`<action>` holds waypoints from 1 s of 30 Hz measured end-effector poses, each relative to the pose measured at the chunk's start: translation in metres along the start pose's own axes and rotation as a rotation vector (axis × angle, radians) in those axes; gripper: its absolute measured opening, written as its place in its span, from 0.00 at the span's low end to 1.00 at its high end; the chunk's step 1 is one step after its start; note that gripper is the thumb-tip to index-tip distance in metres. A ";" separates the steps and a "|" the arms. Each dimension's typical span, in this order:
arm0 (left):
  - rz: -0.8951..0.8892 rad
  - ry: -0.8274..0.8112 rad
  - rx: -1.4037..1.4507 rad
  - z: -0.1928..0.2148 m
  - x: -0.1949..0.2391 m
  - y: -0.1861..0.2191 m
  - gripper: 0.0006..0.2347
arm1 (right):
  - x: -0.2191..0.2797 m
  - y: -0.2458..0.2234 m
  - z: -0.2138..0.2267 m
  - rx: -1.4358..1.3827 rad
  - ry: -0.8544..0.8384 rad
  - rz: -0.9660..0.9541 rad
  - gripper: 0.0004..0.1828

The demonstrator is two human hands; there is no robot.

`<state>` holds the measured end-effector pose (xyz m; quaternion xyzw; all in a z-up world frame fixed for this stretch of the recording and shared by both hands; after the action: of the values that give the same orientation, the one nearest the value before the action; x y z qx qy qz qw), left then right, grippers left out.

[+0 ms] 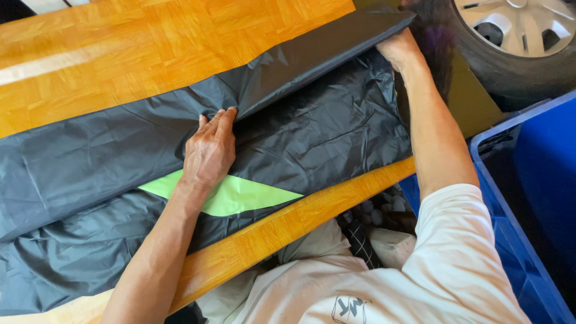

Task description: The person packs a small black pouch with a red zipper into a white crate. They then unfold a large black and green fabric item on a wooden table and use a feather duster to clean its surface.

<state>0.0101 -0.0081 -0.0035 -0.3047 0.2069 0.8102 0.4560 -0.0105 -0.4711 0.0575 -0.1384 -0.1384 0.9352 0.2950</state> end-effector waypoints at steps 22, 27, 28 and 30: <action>-0.198 -0.002 -0.088 0.008 -0.003 0.001 0.13 | 0.179 0.073 0.008 -0.272 0.303 -0.069 0.08; -0.202 0.012 -0.123 0.011 -0.008 0.005 0.12 | 0.232 0.064 0.059 -0.250 0.358 -0.027 0.10; -0.208 0.014 -0.132 0.012 -0.008 0.005 0.12 | 0.247 0.061 0.068 -0.204 0.394 -0.015 0.09; -0.203 0.013 -0.135 0.010 -0.006 0.004 0.12 | 0.266 0.061 0.063 -0.219 0.348 -0.080 0.09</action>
<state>0.0059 -0.0081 0.0083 -0.3591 0.1229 0.7699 0.5129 -0.2728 -0.3734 0.0472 -0.3236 -0.1918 0.8641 0.3344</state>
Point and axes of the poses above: each hand's wrist, its own x-axis away from the middle knuckle, its own z-axis out of the back of the hand, y = z × x, the point moved 1 cm from there along -x, towards the middle knuckle, and after that the axes turned 8 degrees about -z, right-handed, at the moved point
